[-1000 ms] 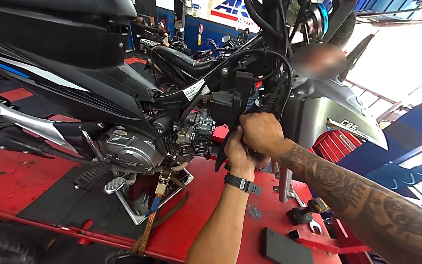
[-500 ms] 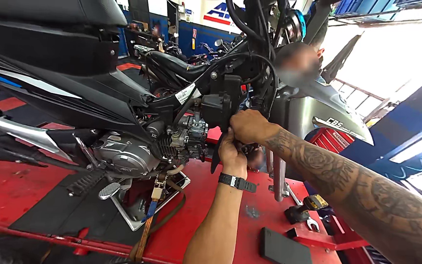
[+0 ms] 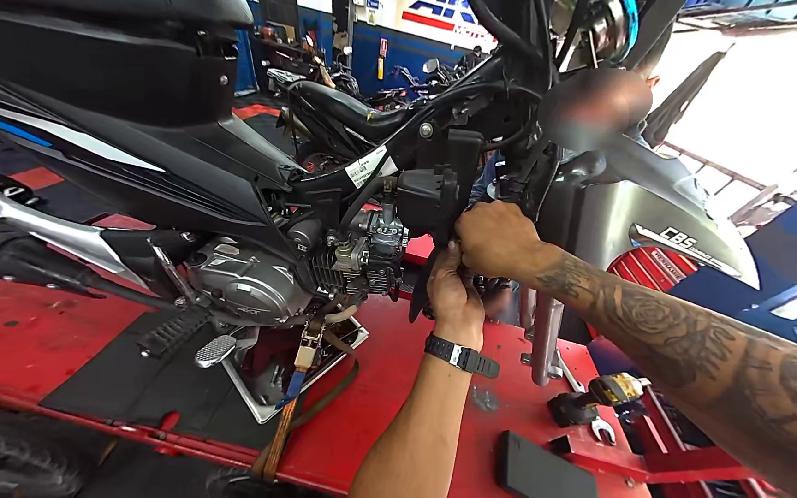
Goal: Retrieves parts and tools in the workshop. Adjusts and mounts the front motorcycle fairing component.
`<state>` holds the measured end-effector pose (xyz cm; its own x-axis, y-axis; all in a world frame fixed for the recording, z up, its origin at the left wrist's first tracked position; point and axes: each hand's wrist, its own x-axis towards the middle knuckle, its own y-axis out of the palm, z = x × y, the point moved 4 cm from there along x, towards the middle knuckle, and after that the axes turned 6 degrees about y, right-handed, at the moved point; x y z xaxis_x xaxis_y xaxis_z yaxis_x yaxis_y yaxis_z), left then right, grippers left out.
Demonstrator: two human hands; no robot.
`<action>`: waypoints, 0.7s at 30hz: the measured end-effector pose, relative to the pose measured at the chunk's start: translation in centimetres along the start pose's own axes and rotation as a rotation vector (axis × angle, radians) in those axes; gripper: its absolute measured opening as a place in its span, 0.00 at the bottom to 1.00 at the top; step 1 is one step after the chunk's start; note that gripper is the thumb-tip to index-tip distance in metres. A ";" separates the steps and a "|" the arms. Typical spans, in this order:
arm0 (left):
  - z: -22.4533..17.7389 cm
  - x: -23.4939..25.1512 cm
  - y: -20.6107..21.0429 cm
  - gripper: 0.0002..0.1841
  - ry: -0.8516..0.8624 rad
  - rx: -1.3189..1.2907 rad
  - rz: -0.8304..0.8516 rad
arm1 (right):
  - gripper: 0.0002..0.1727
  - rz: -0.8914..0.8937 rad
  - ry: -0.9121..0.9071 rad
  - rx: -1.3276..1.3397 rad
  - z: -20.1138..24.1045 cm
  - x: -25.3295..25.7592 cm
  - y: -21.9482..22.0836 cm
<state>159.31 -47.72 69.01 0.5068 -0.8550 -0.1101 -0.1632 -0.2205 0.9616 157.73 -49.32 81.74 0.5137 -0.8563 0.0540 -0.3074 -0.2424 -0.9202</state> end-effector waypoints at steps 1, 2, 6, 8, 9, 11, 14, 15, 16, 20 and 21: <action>-0.1 -0.1 0.0 0.11 -0.005 0.005 0.003 | 0.10 0.001 0.003 0.006 0.0 0.0 0.0; -0.1 -0.1 0.0 0.11 -0.006 0.010 0.000 | 0.10 0.000 0.009 0.012 0.0 -0.1 0.0; -0.2 -0.3 0.2 0.14 -0.025 0.046 -0.018 | 0.12 -0.017 0.019 0.025 0.0 -0.1 0.2; -0.2 -0.6 0.4 0.14 -0.050 0.056 -0.010 | 0.12 -0.028 0.026 0.022 0.1 -0.3 0.3; -0.2 -0.7 0.5 0.14 -0.056 0.057 -0.001 | 0.13 -0.037 0.030 0.016 0.1 -0.4 0.4; -0.3 -0.9 0.6 0.14 -0.065 0.044 0.009 | 0.13 -0.062 0.033 0.016 0.2 -0.5 0.7; -0.3 -0.9 0.8 0.14 -0.070 0.047 -0.010 | 0.13 -0.099 0.034 0.015 0.2 -0.7 0.9; -0.3 -0.9 0.8 0.14 -0.071 0.043 -0.018 | 0.13 -0.106 0.039 0.012 0.2 -0.8 0.9; -0.3 -0.9 0.8 0.14 -0.068 0.044 -0.026 | 0.13 -0.112 0.043 0.009 0.2 -0.8 1.0; -0.4 -0.9 0.7 0.14 -0.028 0.041 -0.008 | 0.12 -0.138 0.050 0.018 0.2 -0.9 1.1; -0.5 -0.9 0.7 0.13 -0.018 0.059 -0.009 | 0.11 -0.149 0.051 0.019 0.2 -0.9 1.2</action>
<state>159.18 -46.91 69.93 0.4930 -0.8612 -0.1240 -0.2087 -0.2554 0.9441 157.11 -48.76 80.55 0.5108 -0.8336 0.2100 -0.2152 -0.3605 -0.9076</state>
